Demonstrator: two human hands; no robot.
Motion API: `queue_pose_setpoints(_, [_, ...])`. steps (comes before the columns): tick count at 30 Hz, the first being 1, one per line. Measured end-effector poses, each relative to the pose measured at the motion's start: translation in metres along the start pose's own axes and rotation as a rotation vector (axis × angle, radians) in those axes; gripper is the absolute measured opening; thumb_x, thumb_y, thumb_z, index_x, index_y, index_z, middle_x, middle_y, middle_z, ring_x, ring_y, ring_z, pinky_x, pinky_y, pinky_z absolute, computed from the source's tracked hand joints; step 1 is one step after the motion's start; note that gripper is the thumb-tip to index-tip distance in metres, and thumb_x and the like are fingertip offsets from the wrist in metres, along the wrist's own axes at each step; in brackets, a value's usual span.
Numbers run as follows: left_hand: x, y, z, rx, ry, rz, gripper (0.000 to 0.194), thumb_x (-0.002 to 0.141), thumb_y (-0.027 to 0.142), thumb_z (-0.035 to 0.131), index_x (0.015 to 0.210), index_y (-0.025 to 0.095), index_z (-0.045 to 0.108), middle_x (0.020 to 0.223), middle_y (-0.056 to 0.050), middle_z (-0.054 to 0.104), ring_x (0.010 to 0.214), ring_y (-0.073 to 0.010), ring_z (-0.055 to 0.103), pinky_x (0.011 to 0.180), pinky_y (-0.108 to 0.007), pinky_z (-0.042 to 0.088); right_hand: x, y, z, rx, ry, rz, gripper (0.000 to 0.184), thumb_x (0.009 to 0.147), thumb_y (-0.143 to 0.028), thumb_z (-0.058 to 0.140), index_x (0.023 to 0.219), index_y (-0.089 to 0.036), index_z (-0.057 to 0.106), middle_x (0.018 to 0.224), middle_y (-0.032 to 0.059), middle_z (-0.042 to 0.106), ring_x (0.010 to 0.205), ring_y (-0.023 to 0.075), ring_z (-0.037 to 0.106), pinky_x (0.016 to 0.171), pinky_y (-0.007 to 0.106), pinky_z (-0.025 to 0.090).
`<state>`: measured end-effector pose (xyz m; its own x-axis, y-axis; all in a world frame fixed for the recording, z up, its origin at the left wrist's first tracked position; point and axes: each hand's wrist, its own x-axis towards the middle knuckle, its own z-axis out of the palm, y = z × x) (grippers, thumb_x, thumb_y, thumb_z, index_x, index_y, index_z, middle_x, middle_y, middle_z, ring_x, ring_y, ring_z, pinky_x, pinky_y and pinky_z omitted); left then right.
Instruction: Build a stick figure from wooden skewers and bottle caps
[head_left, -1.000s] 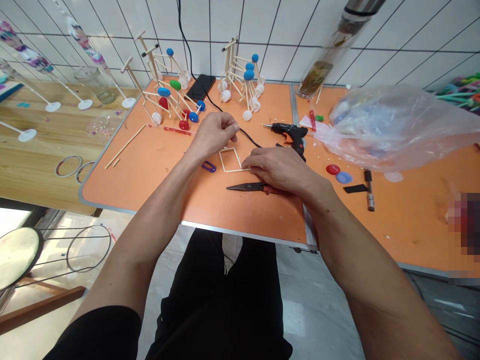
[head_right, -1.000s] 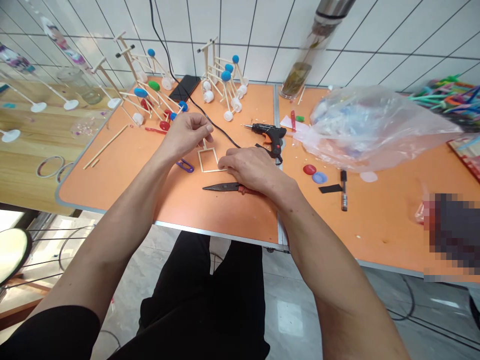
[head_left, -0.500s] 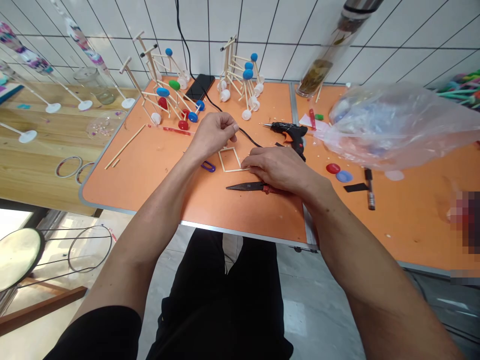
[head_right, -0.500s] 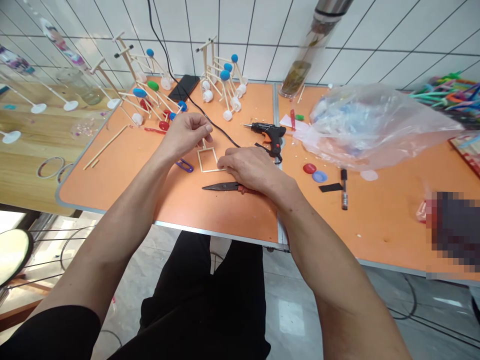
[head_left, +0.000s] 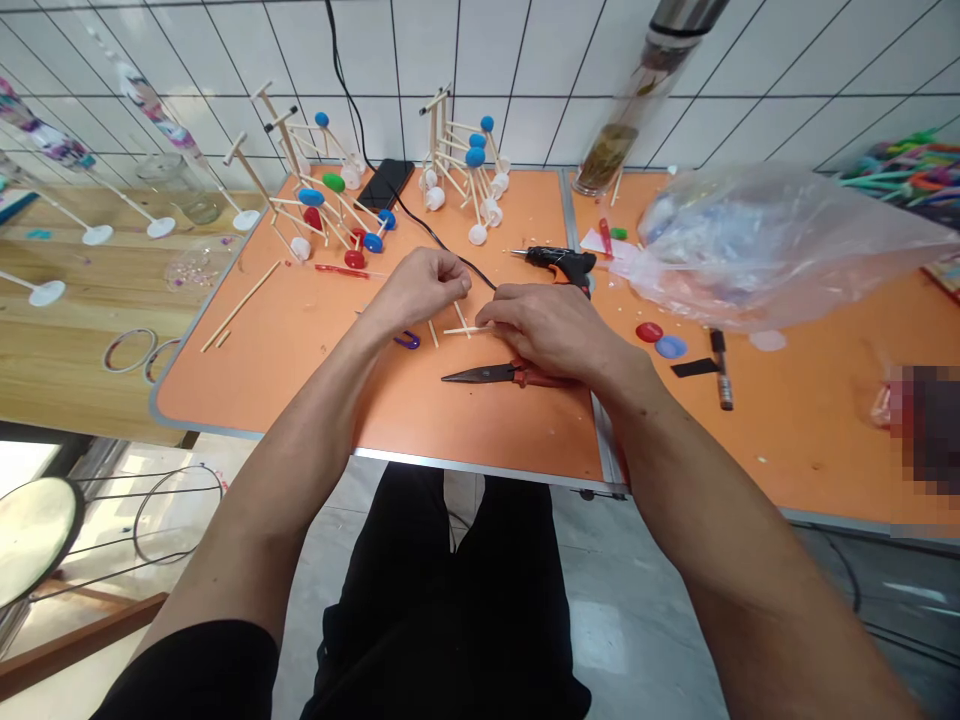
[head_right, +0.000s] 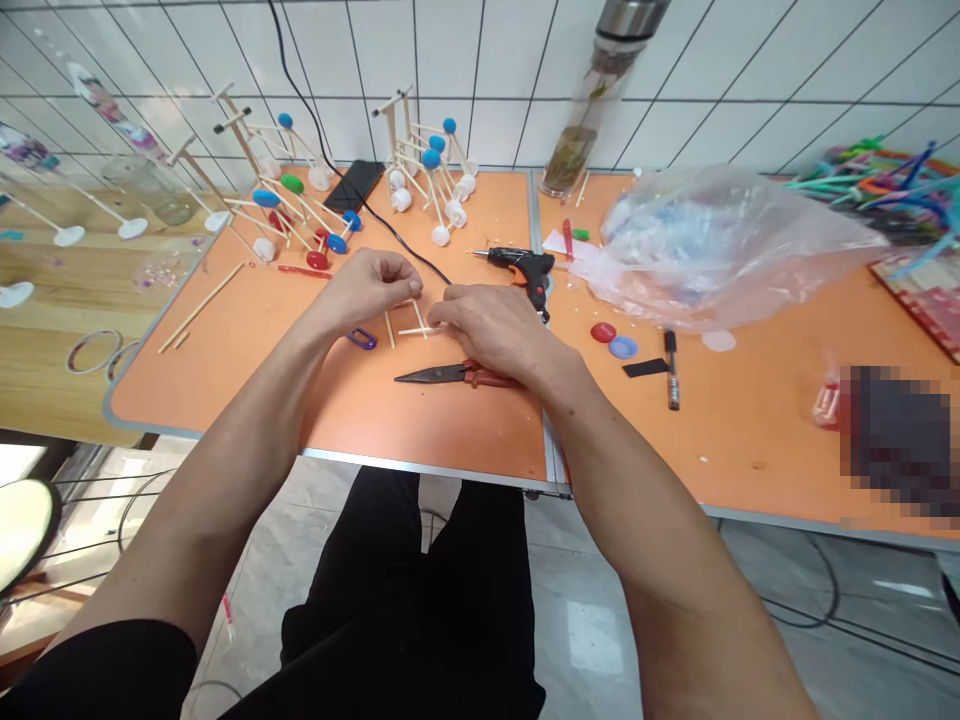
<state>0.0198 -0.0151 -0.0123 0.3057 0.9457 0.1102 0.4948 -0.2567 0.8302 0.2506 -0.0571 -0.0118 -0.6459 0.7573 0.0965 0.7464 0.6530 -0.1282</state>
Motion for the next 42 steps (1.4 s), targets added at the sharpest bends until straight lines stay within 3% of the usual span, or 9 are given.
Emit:
queue_pose_setpoints(2, [-0.002, 0.002, 0.002, 0.026, -0.054, -0.016, 0.009, 0.080, 0.019, 0.071, 0.071, 0.017, 0.070, 0.066, 0.002, 0.060, 0.066, -0.0132, 0.051, 0.065, -0.028, 0.040, 0.000, 0.001, -0.002, 0.003, 0.020, 0.017, 0.038, 0.109, -0.019, 0.055, 0.128, -0.024, 0.087, 0.122, 0.0111, 0.082, 0.096, 0.0253, 0.069, 0.067, 0.037, 0.023])
queue_pose_setpoints(8, [-0.008, 0.008, 0.006, 0.036, -0.165, -0.055, 0.008, 0.079, 0.022, 0.073, 0.073, 0.018, 0.076, 0.069, 0.000, 0.066, 0.064, -0.0128, 0.051, 0.059, -0.026, 0.037, 0.000, 0.004, -0.002, -0.027, 0.082, 0.043, 0.041, 0.108, -0.019, 0.055, 0.132, -0.026, 0.088, 0.116, 0.0113, 0.081, 0.092, 0.0251, 0.067, 0.066, 0.037, 0.019])
queue_pose_setpoints(21, [-0.003, 0.003, 0.018, 0.018, -0.127, -0.076, 0.011, 0.077, 0.021, 0.071, 0.067, 0.018, 0.068, 0.063, 0.002, 0.061, 0.062, -0.0123, 0.048, 0.060, -0.028, 0.036, 0.000, 0.000, -0.006, -0.038, 0.085, 0.081, 0.043, 0.107, -0.017, 0.052, 0.129, -0.023, 0.088, 0.117, 0.0122, 0.081, 0.094, 0.0257, 0.067, 0.067, 0.039, 0.018])
queue_pose_setpoints(32, [-0.003, 0.002, 0.019, 0.036, -0.139, -0.082, 0.014, 0.077, 0.024, 0.071, 0.065, 0.019, 0.065, 0.062, 0.003, 0.056, 0.061, -0.0113, 0.044, 0.059, -0.030, 0.032, 0.000, 0.000, -0.006, -0.031, 0.092, 0.084, 0.044, 0.107, -0.018, 0.049, 0.129, -0.022, 0.088, 0.121, 0.0129, 0.081, 0.095, 0.0269, 0.067, 0.068, 0.039, 0.020])
queue_pose_setpoints(42, [0.000, -0.004, 0.014, 0.010, -0.153, -0.054, 0.008, 0.074, 0.025, 0.071, 0.069, 0.019, 0.069, 0.066, 0.002, 0.061, 0.065, -0.0126, 0.048, 0.064, -0.029, 0.037, -0.001, 0.001, -0.007, -0.029, 0.100, 0.103, 0.044, 0.110, -0.020, 0.048, 0.131, -0.022, 0.087, 0.124, 0.0133, 0.080, 0.100, 0.0275, 0.067, 0.068, 0.040, 0.019])
